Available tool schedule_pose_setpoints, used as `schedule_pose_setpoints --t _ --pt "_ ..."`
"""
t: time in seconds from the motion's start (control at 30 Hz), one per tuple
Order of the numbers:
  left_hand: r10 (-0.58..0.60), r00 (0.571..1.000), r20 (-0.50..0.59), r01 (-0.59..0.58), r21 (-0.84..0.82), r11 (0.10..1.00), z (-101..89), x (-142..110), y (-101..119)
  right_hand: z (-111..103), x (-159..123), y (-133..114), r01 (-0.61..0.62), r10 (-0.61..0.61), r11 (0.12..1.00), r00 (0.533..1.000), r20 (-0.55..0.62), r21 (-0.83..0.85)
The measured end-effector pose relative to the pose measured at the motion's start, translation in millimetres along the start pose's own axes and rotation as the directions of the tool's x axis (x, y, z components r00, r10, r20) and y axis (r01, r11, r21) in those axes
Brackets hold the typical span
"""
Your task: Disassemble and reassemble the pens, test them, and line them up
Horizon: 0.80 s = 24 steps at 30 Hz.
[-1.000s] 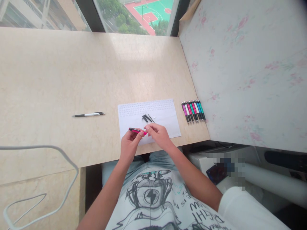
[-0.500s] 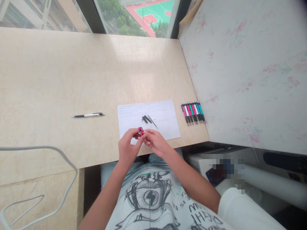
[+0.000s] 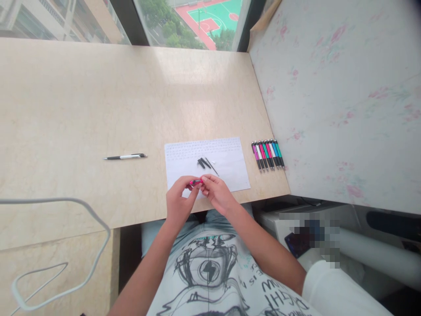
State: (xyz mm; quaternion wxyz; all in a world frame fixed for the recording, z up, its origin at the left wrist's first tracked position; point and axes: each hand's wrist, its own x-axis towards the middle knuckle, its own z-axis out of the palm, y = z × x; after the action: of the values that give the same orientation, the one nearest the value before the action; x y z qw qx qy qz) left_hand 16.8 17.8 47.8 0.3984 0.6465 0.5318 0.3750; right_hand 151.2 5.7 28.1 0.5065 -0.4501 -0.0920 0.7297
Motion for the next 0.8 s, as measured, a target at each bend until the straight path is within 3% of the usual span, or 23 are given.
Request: schedule_pose_setpoints --t 0.1,0.37,0.53,0.67,0.73,0.8 --pt "-0.060 0.998 -0.008 0.060 -0.057 0.997 0.1 -1 -1 0 0 0 -0.009 0.008 1.000 1.000 -0.004 -0.018" --pt "-0.073 0.997 -0.015 0.071 -0.130 0.989 -1.0 -1 1 1 -2 0 -0.031 0.032 0.999 0.998 0.056 -0.009" --pt "-0.300 0.954 -0.008 0.278 -0.347 0.895 3.1 -1 -2 -1 -6 -1 0.110 -0.103 0.963 0.994 0.040 -0.248" --pt "-0.421 0.905 0.065 0.390 -0.524 0.757 7.8 -1 -9 -6 -8 -6 0.252 -0.236 0.813 0.967 0.100 -0.525" --pt "-0.437 0.895 0.089 0.410 -0.549 0.728 8.8 -1 -12 -13 -7 -12 0.321 -0.305 0.673 0.941 0.145 -0.667" --pt "-0.453 0.886 0.099 0.431 -0.538 0.725 8.8 -1 -16 -23 -5 -20 0.363 -0.380 0.477 0.906 0.185 -0.800"
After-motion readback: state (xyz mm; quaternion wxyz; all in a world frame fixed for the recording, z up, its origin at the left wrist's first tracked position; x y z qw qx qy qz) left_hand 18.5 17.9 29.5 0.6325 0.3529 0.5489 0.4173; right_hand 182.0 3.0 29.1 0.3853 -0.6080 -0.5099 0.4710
